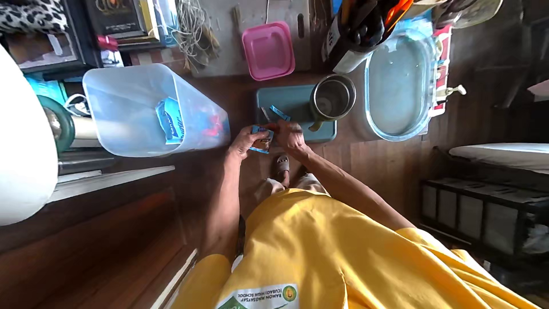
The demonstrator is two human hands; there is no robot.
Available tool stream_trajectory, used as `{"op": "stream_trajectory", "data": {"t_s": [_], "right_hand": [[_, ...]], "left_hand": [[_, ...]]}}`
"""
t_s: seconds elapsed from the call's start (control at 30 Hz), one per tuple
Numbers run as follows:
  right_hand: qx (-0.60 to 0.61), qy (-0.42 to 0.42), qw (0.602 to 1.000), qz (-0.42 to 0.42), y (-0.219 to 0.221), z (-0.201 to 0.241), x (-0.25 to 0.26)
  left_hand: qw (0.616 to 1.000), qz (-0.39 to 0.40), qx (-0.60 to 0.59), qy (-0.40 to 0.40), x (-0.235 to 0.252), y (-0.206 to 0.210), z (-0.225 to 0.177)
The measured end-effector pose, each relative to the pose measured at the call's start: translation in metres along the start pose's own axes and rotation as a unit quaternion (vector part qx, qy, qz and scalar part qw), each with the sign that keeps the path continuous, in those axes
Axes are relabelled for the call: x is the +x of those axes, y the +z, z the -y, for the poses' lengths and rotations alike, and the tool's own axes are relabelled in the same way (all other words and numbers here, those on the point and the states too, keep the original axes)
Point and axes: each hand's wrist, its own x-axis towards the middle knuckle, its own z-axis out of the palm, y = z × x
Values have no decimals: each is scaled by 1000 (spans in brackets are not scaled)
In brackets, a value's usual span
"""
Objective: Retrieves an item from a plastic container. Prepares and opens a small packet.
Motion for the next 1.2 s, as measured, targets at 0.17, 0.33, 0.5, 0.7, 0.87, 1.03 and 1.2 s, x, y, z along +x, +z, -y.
{"op": "stream_trajectory", "data": {"t_s": [0.17, 0.33, 0.5, 0.7, 0.87, 1.03, 1.2], "right_hand": [[21, -28, 999, 13, 12, -1, 2], [84, -108, 990, -23, 6, -2, -23], [296, -213, 930, -54, -18, -7, -67], [446, -176, 877, 29, -72, -8, -124], [484, -191, 846, -116, -86, -13, -115], [449, -160, 860, -181, -116, -28, -133], [399, -181, 876, -202, -155, -57, -110]], "left_hand": [[1000, -19, -3, -16, 6, -3, 0], [997, -61, -5, 39, 0, 6, -6], [981, -43, -37, 184, -24, 32, -27], [941, -3, 11, 340, -37, 84, -67], [917, -8, 3, 398, -30, 136, -88], [918, 25, 10, 396, -21, 170, -107], [907, 105, 183, 366, 0, 163, -149]]}}
